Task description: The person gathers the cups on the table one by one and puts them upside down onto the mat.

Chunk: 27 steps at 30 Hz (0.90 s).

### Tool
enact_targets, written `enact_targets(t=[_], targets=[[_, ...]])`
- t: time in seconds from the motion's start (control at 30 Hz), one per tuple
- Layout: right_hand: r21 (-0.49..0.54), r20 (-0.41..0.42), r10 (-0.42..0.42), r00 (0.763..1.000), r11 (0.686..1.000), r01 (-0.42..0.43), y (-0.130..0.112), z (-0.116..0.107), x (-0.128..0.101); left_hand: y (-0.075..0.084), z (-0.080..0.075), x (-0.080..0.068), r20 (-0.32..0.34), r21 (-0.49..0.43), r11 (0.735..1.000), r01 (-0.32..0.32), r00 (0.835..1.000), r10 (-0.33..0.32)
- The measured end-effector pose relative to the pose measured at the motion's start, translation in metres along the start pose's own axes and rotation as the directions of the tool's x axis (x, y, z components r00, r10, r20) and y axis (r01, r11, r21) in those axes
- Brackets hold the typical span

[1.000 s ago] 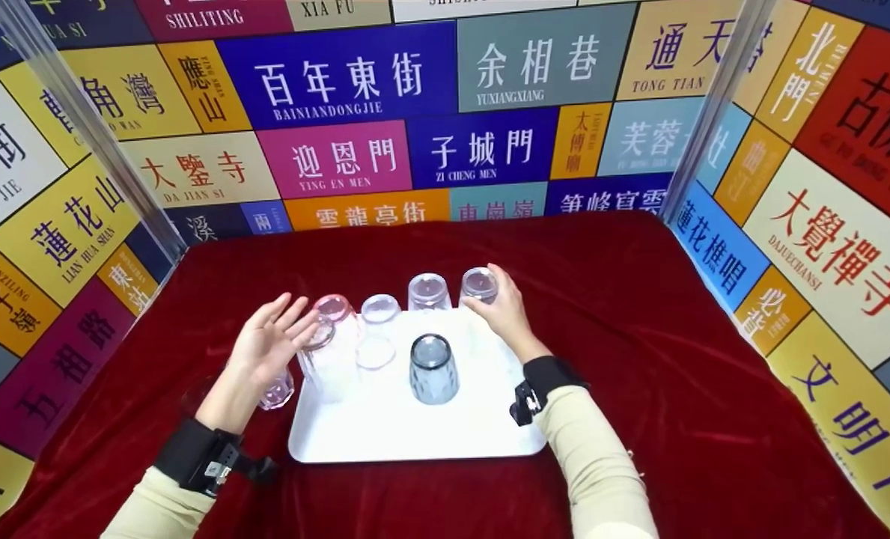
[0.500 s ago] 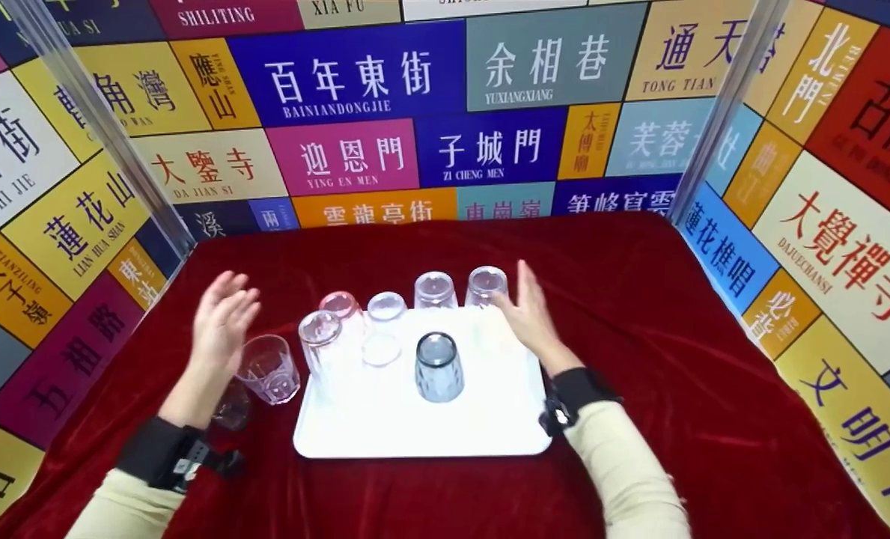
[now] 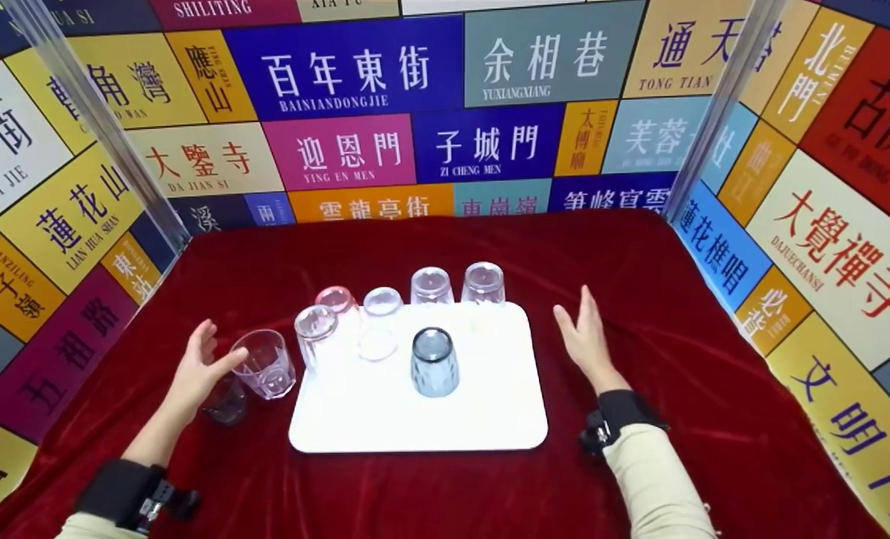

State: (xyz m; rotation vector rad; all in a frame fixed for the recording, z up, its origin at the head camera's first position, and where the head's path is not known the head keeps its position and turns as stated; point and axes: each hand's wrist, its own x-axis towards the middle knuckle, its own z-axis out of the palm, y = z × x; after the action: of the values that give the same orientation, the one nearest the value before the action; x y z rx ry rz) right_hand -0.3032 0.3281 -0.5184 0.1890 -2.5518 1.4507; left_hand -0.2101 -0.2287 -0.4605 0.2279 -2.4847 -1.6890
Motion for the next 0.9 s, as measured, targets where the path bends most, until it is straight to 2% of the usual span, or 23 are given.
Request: enact_targets(t=[0.13, 0.23, 0.3, 0.4, 0.53, 0.6, 0.7, 0.83, 0.9], targets=[[-0.008, -0.001, 0.018, 1.000, 1.000, -0.018, 0.003, -0.001, -0.002, -0.010, 0.002, -0.002, 0.058, 0.033, 0.999, -0.005, 0.998, 0.003], [-0.012, -0.006, 0.023, 1.000, 1.000, -0.023, 0.003, 0.000, -0.002, -0.014, 0.002, -0.002, 0.054, 0.067, 0.997, -0.026, 0.998, 0.023], [-0.012, -0.011, 0.021, 1.000, 1.000, -0.021, 0.003, 0.001, -0.003, -0.015, -0.001, -0.003, 0.020, 0.083, 0.996, -0.039, 0.999, 0.037], [-0.015, -0.011, 0.019, 1.000, 1.000, -0.019, 0.004, 0.001, -0.004, -0.020, -0.012, -0.006, -0.064, 0.105, 0.993, -0.048, 0.996, 0.054], [-0.016, -0.014, 0.023, 1.000, 1.000, -0.023, 0.006, 0.000, -0.006, -0.036, -0.030, -0.017, -0.150, 0.094, 0.995, -0.037, 0.987, 0.051], [-0.019, -0.021, 0.026, 0.999, 0.999, -0.026, 0.007, -0.002, -0.007, -0.046, -0.037, -0.026, -0.140, 0.057, 0.998, -0.022, 0.990, 0.029], [-0.024, -0.037, 0.025, 0.999, 0.999, -0.026, 0.008, -0.003, -0.008, -0.062, -0.042, -0.035, -0.081, -0.040, 0.999, -0.014, 0.997, 0.011], [-0.024, -0.043, 0.032, 0.999, 0.999, -0.033, 0.008, -0.004, -0.007, -0.078, -0.037, -0.039, -0.012, -0.177, 0.983, -0.050, 0.999, 0.048], [-0.022, -0.042, 0.034, 0.999, 0.999, -0.035, 0.008, -0.004, -0.007, -0.083, -0.031, -0.036, 0.005, -0.195, 0.979, -0.066, 0.998, 0.069]])
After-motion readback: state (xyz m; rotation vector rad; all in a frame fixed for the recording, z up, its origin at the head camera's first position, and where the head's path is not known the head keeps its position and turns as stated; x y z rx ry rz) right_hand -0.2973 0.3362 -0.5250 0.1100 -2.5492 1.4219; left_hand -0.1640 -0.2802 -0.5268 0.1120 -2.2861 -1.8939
